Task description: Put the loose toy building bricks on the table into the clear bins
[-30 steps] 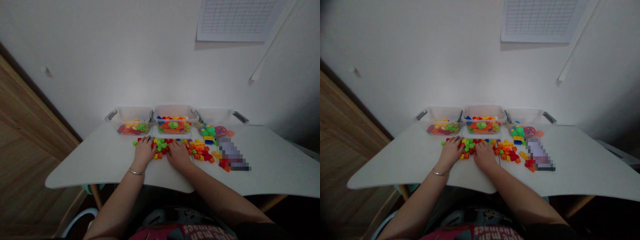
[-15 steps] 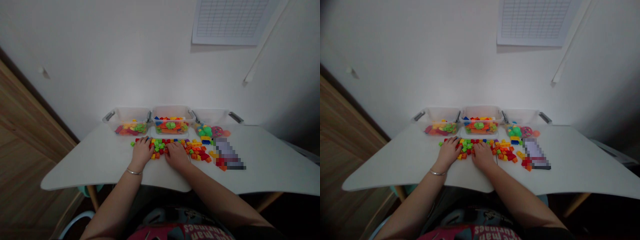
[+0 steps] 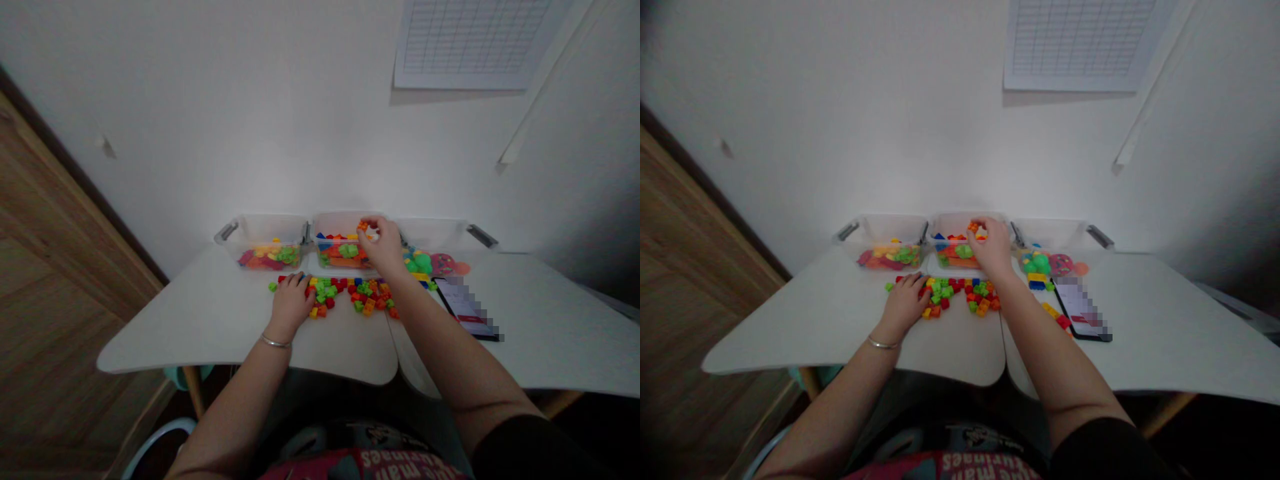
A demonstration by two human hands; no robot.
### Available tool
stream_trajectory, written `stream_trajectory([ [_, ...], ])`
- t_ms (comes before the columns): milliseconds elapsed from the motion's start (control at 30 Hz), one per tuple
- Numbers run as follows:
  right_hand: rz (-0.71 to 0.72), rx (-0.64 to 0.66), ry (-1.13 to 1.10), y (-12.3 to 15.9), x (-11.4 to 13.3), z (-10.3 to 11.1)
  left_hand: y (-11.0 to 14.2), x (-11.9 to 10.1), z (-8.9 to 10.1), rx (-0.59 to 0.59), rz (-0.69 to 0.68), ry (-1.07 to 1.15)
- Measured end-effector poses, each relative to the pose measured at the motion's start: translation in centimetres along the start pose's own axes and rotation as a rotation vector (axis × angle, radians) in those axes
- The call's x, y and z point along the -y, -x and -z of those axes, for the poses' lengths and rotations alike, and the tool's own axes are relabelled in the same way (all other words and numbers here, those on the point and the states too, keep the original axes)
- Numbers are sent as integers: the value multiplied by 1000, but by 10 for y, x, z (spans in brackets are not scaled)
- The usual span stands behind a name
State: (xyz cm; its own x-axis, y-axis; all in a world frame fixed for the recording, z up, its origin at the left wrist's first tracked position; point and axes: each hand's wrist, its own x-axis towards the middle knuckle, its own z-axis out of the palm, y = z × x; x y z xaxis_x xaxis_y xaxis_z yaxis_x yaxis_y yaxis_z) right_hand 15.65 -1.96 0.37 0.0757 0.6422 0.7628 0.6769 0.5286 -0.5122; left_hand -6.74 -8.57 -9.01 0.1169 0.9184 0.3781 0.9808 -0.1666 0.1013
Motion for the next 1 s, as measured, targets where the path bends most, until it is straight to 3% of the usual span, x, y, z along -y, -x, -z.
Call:
stream_trajectory([
  [100,-107,117,13,-40,-12,-18,0,1,-1,-6,0,9],
  [200,-199,181,4,-60,-22,-37,0,1,-2,-14,5,20],
  [300,-267,207,56,-63,-23,-46,0,1,-2,-27,4,26],
  [567,-352,372,225,-60,-19,-43,-2,2,-4,-16,-11,15],
  [767,-390,417,242,-62,-21,-45,-2,1,-2,3,-9,11],
  [867,-370,366,203,-60,-20,-45,-1,1,-2,0,-3,17],
  [1000,-199,154,-8,-53,-23,-42,-1,1,-2,3,-5,25],
])
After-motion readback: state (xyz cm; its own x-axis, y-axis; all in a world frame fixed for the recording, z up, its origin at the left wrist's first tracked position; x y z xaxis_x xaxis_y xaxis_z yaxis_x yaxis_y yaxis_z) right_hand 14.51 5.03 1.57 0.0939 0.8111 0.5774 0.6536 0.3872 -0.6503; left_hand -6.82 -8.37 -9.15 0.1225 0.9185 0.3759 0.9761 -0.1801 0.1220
